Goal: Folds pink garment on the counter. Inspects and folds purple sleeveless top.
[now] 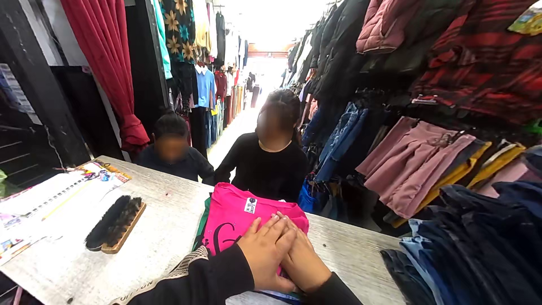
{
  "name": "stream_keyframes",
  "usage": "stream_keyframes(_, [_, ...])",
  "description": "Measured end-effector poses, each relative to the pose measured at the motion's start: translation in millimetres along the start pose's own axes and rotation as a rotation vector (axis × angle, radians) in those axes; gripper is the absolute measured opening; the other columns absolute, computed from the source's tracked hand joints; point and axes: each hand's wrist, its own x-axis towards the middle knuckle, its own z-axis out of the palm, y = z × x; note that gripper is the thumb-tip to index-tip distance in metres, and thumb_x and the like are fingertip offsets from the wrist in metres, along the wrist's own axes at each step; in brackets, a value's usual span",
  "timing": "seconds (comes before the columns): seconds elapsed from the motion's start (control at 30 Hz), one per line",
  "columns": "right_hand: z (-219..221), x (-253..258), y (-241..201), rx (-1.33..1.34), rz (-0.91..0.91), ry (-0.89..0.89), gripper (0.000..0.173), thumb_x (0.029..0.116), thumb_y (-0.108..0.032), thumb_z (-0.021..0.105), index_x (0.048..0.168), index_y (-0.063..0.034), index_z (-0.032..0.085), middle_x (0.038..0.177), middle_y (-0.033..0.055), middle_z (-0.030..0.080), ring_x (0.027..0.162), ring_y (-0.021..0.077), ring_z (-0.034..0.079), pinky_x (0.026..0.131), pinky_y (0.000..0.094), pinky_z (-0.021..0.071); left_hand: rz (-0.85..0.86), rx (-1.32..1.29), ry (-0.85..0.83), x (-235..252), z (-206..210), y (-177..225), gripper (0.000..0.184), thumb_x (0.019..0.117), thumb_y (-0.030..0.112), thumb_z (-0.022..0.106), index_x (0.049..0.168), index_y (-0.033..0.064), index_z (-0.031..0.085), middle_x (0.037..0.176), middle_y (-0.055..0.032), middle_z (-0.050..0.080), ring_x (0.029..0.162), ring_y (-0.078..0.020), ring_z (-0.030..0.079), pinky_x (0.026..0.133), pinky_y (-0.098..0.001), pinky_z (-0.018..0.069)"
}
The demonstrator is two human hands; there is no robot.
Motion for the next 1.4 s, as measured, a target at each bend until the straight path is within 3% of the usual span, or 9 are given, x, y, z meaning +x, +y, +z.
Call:
stream_keyframes(0.1, [-4, 1, -3, 0.003, 0.025, -0.039, 0.066, 0.1028, -0.043, 0.030, 0.146, 0.0010, 0.052, 0.155, 0.0193, 0.048, 0.148, 0.0343, 0.039, 0.120, 0.0601, 0.0264, 0.011, 0.002, 0.025, -1, 1, -1, 0.101, 0.0841, 0.051, 0.078, 0.160, 0.0069, 0.029, 0.166, -0.0218, 0.027, 0.156, -0.0364, 0.020, 0.123, -0.0624, 0.0156])
stream_keyframes(0.4, [0, 1, -1, -0.021, 0.007, -0.014, 0.066, 0.1027, -0.044, 0.029, 0.144, 0.0001, 0.055, 0.152, 0.0186, 0.051, 0.147, 0.0335, 0.042, 0.118, 0.0596, 0.0298, -0.002, -0.002, -0.006, -1, -2, 0, 0.101, 0.0849, 0.052, 0.077, 0.161, 0.0068, 0.029, 0.167, -0.0221, 0.025, 0.157, -0.0367, 0.018, 0.123, -0.0627, 0.0135])
stream_keyframes(0.77, [-2, 1, -1, 0.003, 0.012, -0.031, 0.067, 0.1029, -0.044, 0.030, 0.148, 0.0009, 0.051, 0.156, 0.0185, 0.047, 0.149, 0.0344, 0.038, 0.119, 0.0605, 0.0278, 0.016, 0.005, 0.021, 0, 1, -1, 0.101, 0.0839, 0.051, 0.078, 0.161, 0.0080, 0.029, 0.167, -0.0212, 0.025, 0.157, -0.0366, 0.018, 0.123, -0.0636, 0.0144])
stream_keyframes(0.93, [-15, 3, -12, 0.014, 0.072, -0.146, 0.064, 0.1050, -0.042, 0.030, 0.152, -0.0016, 0.045, 0.161, 0.0160, 0.040, 0.154, 0.0302, 0.030, 0.125, 0.0550, 0.0187, 0.037, 0.012, 0.022, -2, 1, -4, 0.103, 0.0841, 0.054, 0.074, 0.162, 0.0062, 0.026, 0.167, -0.0239, 0.024, 0.156, -0.0376, 0.020, 0.122, -0.0654, 0.0146])
stream_keyframes(1.13, [-15, 3, -14, 0.012, 0.069, -0.131, 0.065, 0.1039, -0.042, 0.032, 0.150, 0.0000, 0.048, 0.160, 0.0178, 0.042, 0.152, 0.0329, 0.032, 0.123, 0.0578, 0.0212, 0.011, 0.009, 0.022, -3, -1, -1, 0.102, 0.0835, 0.054, 0.076, 0.161, 0.0070, 0.029, 0.166, -0.0228, 0.025, 0.156, -0.0372, 0.021, 0.122, -0.0643, 0.0151])
stream_keyframes(1.23, [-22, 4, -18, 0.036, 0.093, -0.187, 0.064, 0.1050, -0.041, 0.032, 0.153, 0.0002, 0.043, 0.162, 0.0176, 0.037, 0.154, 0.0319, 0.028, 0.125, 0.0564, 0.0168, 0.016, 0.038, 0.012, -3, 0, -1, 0.103, 0.0844, 0.056, 0.072, 0.162, 0.0062, 0.026, 0.167, -0.0233, 0.023, 0.156, -0.0368, 0.020, 0.123, -0.0637, 0.0144])
stream_keyframes(1.4, [0, 3, -1, 0.041, 0.046, -0.048, 0.066, 0.1021, -0.043, 0.032, 0.149, 0.0007, 0.049, 0.159, 0.0164, 0.043, 0.151, 0.0328, 0.035, 0.121, 0.0600, 0.0244, 0.023, 0.042, 0.113, 0, 9, -3, 0.102, 0.0786, 0.053, 0.080, 0.159, 0.0071, 0.035, 0.165, -0.0205, 0.032, 0.155, -0.0370, 0.025, 0.121, -0.0635, 0.0208])
